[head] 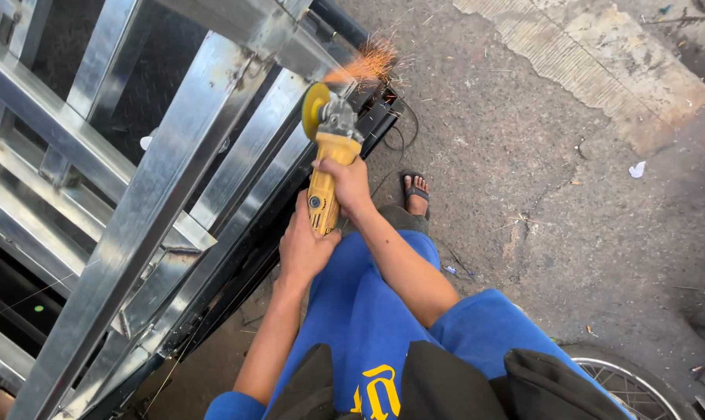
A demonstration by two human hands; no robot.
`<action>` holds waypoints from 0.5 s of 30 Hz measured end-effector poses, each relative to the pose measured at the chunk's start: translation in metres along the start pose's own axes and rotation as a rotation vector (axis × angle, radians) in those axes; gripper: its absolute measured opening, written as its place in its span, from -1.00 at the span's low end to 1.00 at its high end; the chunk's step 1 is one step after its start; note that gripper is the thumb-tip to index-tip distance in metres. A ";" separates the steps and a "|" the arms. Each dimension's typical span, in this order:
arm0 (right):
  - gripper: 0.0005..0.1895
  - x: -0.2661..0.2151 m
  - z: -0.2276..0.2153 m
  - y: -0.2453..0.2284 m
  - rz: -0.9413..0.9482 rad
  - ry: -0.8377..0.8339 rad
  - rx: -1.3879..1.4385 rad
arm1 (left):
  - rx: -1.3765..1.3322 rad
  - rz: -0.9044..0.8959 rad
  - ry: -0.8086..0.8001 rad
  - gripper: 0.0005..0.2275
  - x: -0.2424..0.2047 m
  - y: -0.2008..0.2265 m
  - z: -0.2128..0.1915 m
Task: Grinding the joints of a metal frame using an angle grinder to smooth the surface.
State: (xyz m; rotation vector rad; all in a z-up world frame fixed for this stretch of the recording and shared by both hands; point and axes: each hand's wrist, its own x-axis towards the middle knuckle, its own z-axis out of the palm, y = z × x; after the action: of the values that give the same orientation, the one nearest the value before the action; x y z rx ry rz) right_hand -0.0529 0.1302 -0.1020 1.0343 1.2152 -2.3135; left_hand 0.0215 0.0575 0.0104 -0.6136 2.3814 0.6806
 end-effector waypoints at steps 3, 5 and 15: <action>-0.40 0.007 -0.004 -0.004 -0.001 0.018 -0.052 | -0.068 -0.026 -0.047 -0.15 0.005 0.002 0.001; -0.41 -0.002 0.000 -0.018 -0.016 0.033 -0.065 | -0.099 -0.026 -0.060 -0.15 0.007 0.006 0.001; -0.41 -0.021 0.010 -0.031 -0.063 0.078 -0.156 | -0.179 -0.020 -0.105 -0.15 0.008 0.001 -0.006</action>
State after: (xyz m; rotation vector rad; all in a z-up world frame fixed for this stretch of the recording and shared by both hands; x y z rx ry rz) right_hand -0.0611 0.1396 -0.0649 1.0541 1.4525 -2.2010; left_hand 0.0124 0.0526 0.0097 -0.6583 2.2310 0.9018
